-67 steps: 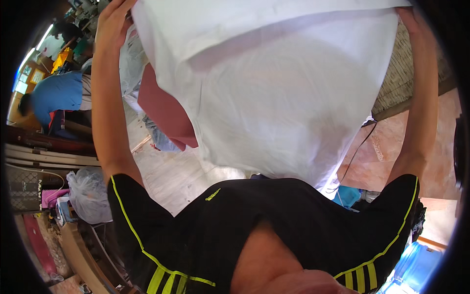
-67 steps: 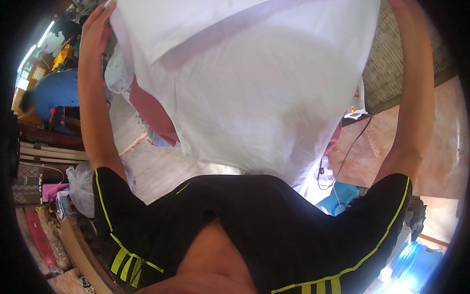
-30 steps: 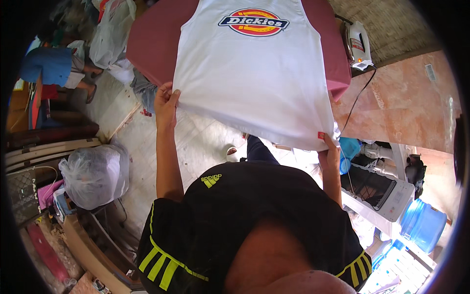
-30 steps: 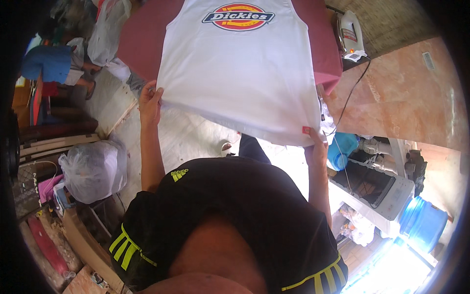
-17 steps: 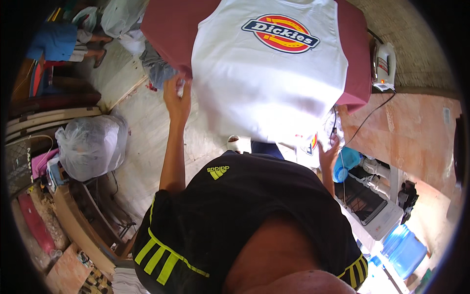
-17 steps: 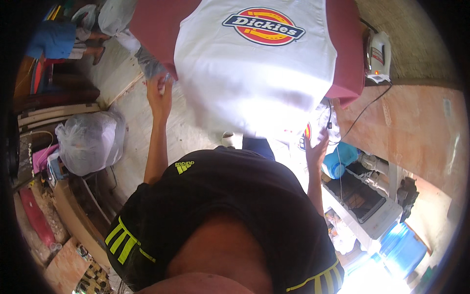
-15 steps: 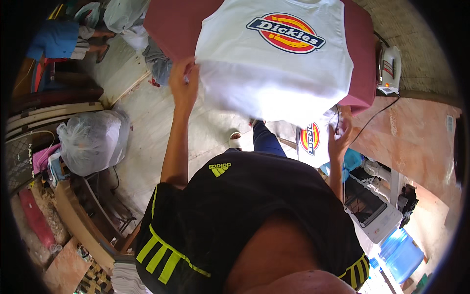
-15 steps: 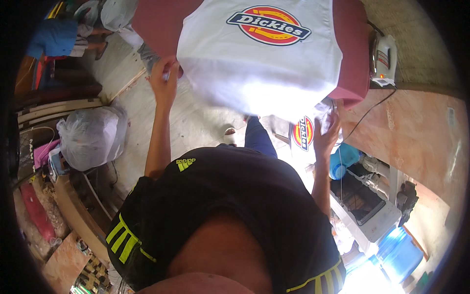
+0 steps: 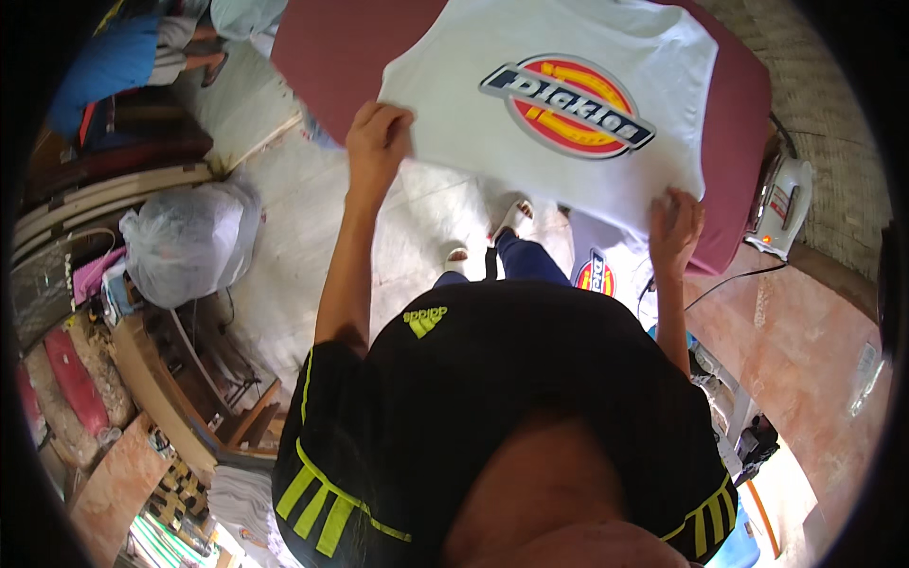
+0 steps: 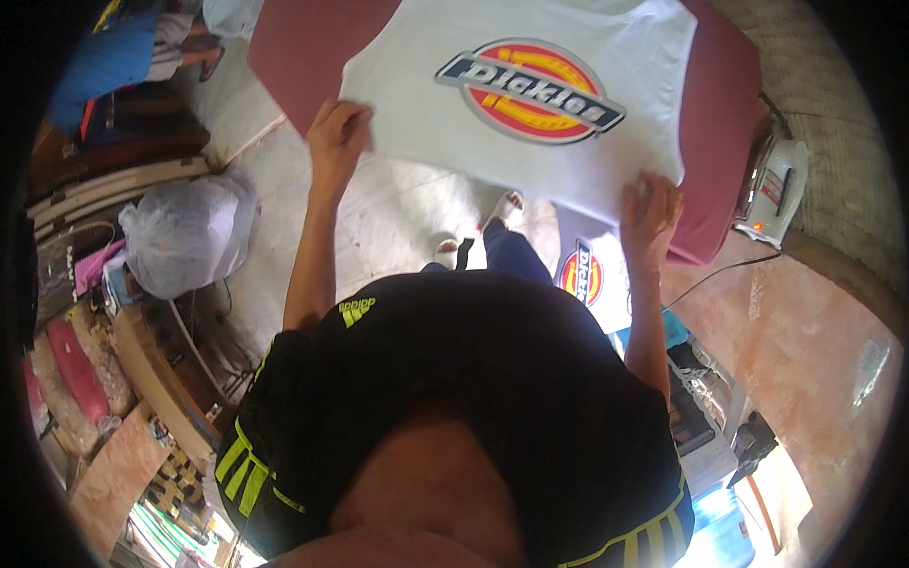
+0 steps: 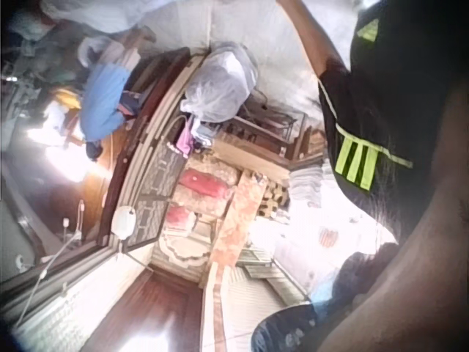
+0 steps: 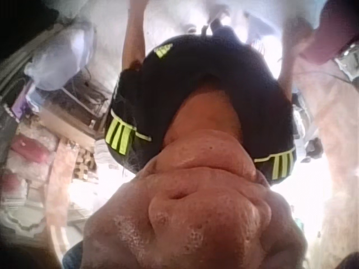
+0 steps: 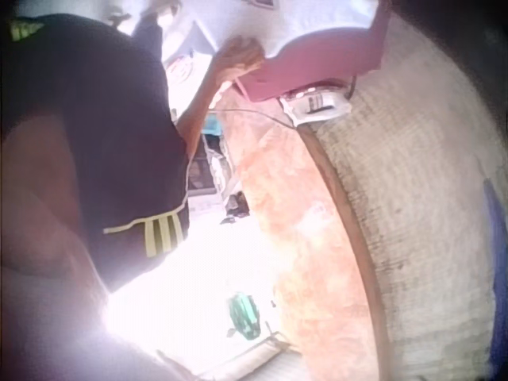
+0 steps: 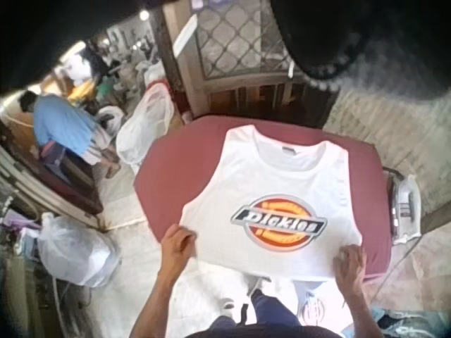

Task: The person irons a white Dickies t-shirt on a pink ironing board using a steam iron. After finishing, they fold the shirt and place it on a stack of other shirts. They then pick up a gray Dickies t-shirt and begin ironing it.

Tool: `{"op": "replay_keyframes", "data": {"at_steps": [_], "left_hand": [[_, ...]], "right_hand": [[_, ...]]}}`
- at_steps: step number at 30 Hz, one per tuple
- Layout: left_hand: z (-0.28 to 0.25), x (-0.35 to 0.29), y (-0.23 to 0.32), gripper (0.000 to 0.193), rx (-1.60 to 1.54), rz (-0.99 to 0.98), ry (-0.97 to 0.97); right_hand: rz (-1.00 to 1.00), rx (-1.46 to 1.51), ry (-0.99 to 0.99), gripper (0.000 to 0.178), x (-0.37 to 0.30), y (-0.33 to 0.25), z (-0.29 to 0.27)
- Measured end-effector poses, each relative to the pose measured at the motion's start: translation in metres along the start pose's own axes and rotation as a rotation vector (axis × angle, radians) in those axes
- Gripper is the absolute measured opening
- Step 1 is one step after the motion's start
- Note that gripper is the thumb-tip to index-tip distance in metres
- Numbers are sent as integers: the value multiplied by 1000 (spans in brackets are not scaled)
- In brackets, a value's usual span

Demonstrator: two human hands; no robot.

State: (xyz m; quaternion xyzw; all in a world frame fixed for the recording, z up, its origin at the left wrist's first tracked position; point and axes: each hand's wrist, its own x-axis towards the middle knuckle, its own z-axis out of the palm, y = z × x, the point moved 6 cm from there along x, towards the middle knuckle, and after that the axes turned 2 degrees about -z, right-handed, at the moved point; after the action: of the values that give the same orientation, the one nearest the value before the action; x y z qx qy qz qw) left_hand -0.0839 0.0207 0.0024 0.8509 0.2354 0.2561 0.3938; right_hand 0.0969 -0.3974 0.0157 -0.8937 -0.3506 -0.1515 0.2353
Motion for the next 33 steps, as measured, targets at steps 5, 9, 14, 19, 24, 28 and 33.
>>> {"op": "replay_keyframes", "data": {"at_steps": [5, 9, 14, 19, 24, 28, 33], "left_hand": [[-111, 27, -86, 15, 558, -72, 410], [-65, 87, -14, 20, 341, -48, 310], [54, 194, 48, 35, 281, 327, 8], [128, 288, 61, 40, 566, 491, -121], [163, 352, 18, 31, 208, 436, -502], [159, 354, 38, 28, 246, 443, -454], [154, 354, 49, 22, 209, 474, -484]], "right_hand": [[314, 311, -184, 13, 29, 65, -11], [234, 277, 30, 20, 120, 104, -19], [150, 67, 144, 41, 226, 129, 35], [-23, -39, 62, 38, 275, 127, 80], [140, 29, -8, 30, 285, 142, 82], [356, -156, -111, 32, 292, 158, 78], [399, 149, -140, 37, 299, 170, 75]]}}
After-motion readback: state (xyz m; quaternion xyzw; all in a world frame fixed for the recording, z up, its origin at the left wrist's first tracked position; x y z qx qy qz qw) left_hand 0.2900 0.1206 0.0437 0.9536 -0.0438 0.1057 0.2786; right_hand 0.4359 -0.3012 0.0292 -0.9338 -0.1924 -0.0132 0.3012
